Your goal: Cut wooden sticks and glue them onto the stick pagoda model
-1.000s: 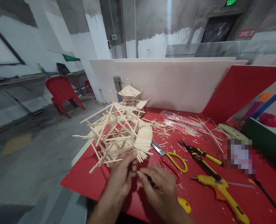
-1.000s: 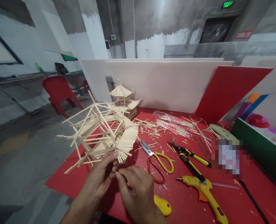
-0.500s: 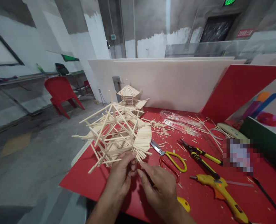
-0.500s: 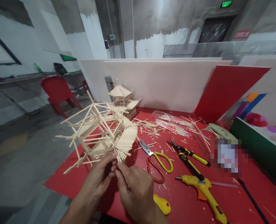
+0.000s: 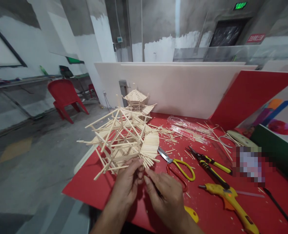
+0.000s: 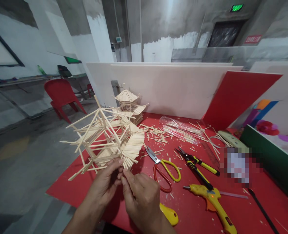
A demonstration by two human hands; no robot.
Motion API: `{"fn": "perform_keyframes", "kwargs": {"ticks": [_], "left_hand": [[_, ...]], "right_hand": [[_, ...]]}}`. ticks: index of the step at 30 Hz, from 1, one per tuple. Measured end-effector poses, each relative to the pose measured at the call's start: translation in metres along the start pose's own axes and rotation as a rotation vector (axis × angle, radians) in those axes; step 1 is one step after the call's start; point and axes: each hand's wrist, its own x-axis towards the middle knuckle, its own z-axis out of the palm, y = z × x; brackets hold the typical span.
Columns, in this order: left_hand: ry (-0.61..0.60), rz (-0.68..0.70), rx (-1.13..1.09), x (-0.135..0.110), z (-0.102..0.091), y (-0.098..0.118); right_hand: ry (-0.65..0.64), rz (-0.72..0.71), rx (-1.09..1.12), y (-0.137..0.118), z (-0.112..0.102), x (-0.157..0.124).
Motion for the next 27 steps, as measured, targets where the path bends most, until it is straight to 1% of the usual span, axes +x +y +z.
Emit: {"fn": "perform_keyframes", "kwargs": {"ticks": [6,9,14,22,27], "left_hand": [[0.000,0.011,0.000,-0.0035,0.0015,0.0014],[0.002,0.013,0.001,-0.0029,0.0012,0.0012],[0.010,0.019,-0.001,-0.0024,0.0012,0.0010],[0.019,0.011,0.002,-0.0015,0.0005,0.0010],[0.002,0.019,-0.001,-0.0015,0.0001,0.0004]], "right_hand": [[0.011,0.009,-0.018,-0.0008,-0.0002,-0.0010],[-0.003,0.012,-0.019,-0.0007,-0.0001,-0.0011],[0.019,0.002,-0.006,0.0004,0.0008,-0.0007],[0.019,0.008,0.006,-0.0015,0.0000,0.0007],[0.029,0.007,0.002,-0.0024,-0.0005,0.0019]]}}
